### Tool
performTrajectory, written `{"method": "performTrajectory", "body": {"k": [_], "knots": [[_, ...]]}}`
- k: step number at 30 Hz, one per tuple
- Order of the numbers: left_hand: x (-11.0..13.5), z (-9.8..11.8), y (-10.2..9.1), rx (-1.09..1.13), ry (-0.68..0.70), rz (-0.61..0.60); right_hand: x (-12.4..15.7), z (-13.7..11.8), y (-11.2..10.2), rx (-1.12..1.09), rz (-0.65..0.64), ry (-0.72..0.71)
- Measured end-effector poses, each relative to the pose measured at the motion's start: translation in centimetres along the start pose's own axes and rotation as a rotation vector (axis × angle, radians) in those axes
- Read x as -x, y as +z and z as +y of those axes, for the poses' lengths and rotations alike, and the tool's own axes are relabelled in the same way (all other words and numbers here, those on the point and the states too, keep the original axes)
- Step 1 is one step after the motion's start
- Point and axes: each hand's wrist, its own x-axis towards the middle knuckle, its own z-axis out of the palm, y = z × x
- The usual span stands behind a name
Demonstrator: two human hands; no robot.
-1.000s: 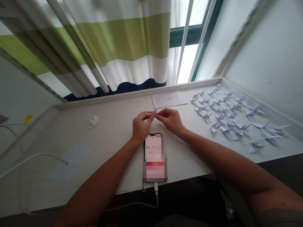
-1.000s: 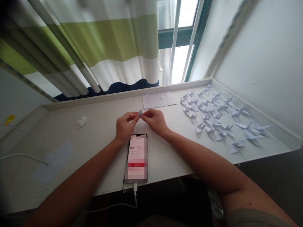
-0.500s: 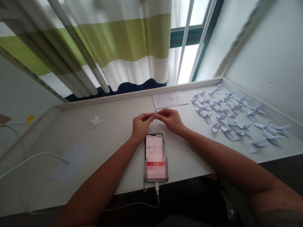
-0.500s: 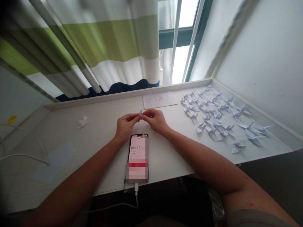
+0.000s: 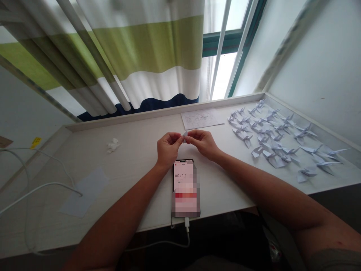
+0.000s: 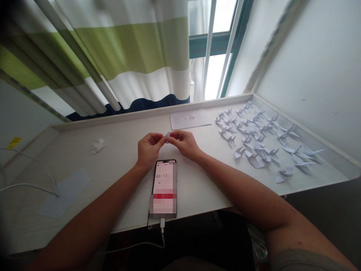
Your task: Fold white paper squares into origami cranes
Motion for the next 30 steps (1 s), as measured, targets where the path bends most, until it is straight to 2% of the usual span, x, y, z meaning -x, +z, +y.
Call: {"method": "performTrajectory", "body": {"k": [5, 8, 13, 15, 17, 19, 25, 28, 30], "knots": [[0.1, 0.0, 0.0, 0.006, 0.013, -0.006, -0.1, 0.1, -0.1, 0.027, -0.001, -0.034], [0.0, -0.2, 0.0, 0.041, -0.029, -0.03, -0.2, 0.1, -0.3, 0.021, 0.017, -0.054], [-0.1, -0.5, -0.2, 0.083, -0.171, -0.204, -0.2, 0.0, -0.6, 0.067, 0.004, -0.054], [-0.1, -0.5, -0.3, 0.059, -0.189, -0.279, -0.2, 0.1, -0.8, 0.091, -0.005, -0.057], [0.0, -0.4, -0.4, 0.013, -0.184, -0.303, -0.2, 0.2, -0.9, 0.138, 0.003, -0.079], [0.0, -0.2, -0.5, -0.035, -0.176, -0.293, -0.2, 0.2, -1.0, 0.229, 0.018, -0.15], [0.1, 0.6, -0.7, -0.12, -0.177, -0.315, -0.1, -0.4, -1.4, 0.541, 0.028, -0.523], [0.1, 0.7, -0.6, -0.11, -0.188, -0.312, -0.2, -0.5, -1.6, 0.635, 0.044, -0.627], [0.1, 0.7, -0.6, -0.094, -0.183, -0.314, -0.3, -0.6, -1.7, 0.668, 0.043, -0.646]]}}
